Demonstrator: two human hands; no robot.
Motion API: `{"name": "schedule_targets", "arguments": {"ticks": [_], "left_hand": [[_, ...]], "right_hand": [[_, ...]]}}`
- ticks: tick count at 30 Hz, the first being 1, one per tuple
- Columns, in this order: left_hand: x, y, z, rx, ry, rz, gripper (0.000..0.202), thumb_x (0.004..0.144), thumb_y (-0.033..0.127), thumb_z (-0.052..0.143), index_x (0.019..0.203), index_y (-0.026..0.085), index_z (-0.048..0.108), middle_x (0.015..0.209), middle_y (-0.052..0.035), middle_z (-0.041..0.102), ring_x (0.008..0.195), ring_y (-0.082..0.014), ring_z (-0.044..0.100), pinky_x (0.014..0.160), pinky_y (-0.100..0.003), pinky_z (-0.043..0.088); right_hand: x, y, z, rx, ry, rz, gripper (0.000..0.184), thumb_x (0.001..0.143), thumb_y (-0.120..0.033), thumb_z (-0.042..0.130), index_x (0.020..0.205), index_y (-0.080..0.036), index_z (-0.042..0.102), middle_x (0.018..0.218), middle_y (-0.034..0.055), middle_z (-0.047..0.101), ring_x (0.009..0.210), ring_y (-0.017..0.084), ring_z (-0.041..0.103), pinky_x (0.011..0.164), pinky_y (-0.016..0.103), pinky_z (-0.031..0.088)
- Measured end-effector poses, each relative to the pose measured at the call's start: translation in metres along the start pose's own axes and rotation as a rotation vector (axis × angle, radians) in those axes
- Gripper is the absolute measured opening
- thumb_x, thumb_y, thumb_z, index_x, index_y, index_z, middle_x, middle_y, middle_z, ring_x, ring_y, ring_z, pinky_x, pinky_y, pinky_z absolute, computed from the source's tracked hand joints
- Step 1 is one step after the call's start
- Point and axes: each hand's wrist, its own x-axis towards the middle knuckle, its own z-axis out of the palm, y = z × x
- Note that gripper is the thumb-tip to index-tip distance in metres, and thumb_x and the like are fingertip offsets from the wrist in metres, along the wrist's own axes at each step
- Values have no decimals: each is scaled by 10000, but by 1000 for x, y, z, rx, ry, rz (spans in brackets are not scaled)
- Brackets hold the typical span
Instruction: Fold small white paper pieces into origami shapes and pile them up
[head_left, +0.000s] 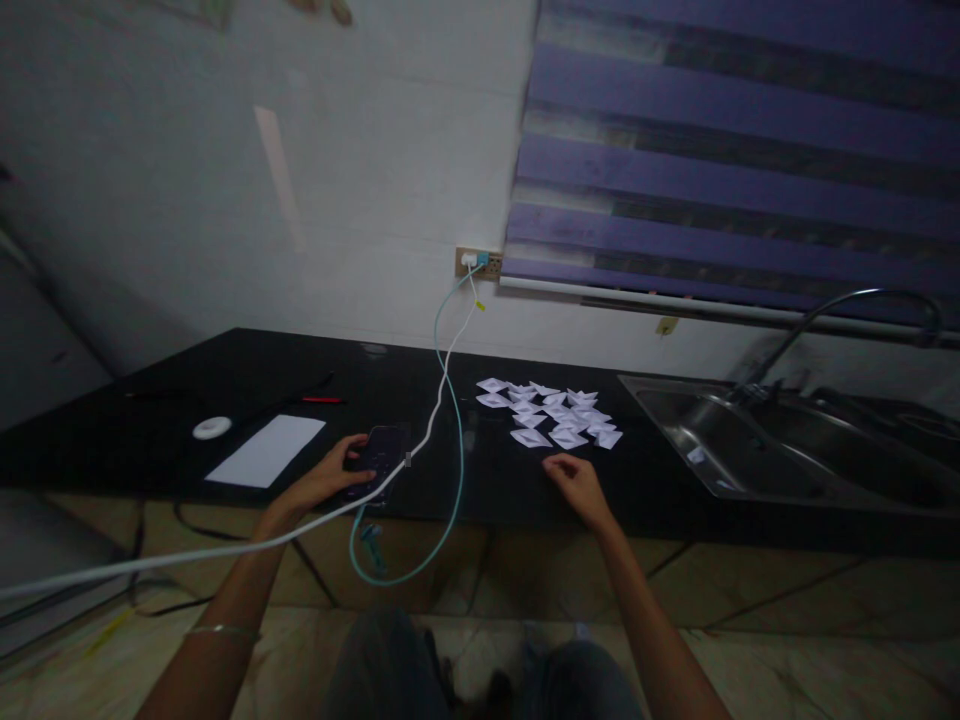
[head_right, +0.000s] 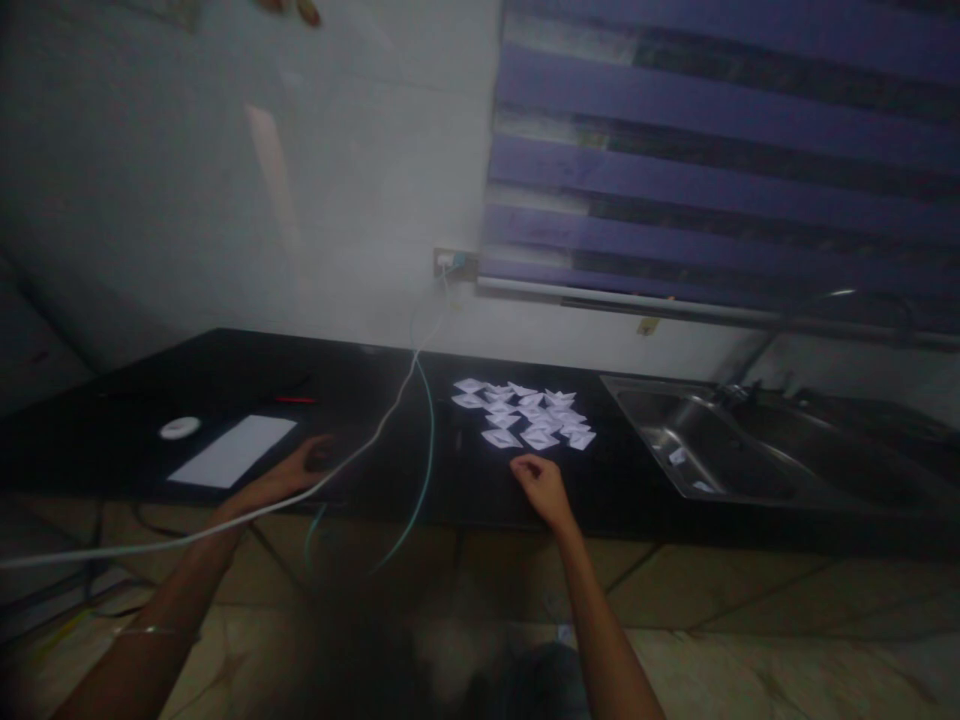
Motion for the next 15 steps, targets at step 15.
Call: {"name": "schedule_targets", "arguments": {"ticks": [15], "left_hand": [[-1, 0, 2, -6, 8, -59, 767, 636, 507, 659, 1276, 178, 395, 1237, -137, 497, 1131, -288, 505, 874, -366, 459]], "right_hand": [[-1, -2, 0, 10, 7, 26, 250, 796, -354, 534, 817, -157, 685, 806, 67, 693, 772, 220, 620, 688, 299, 458]]}}
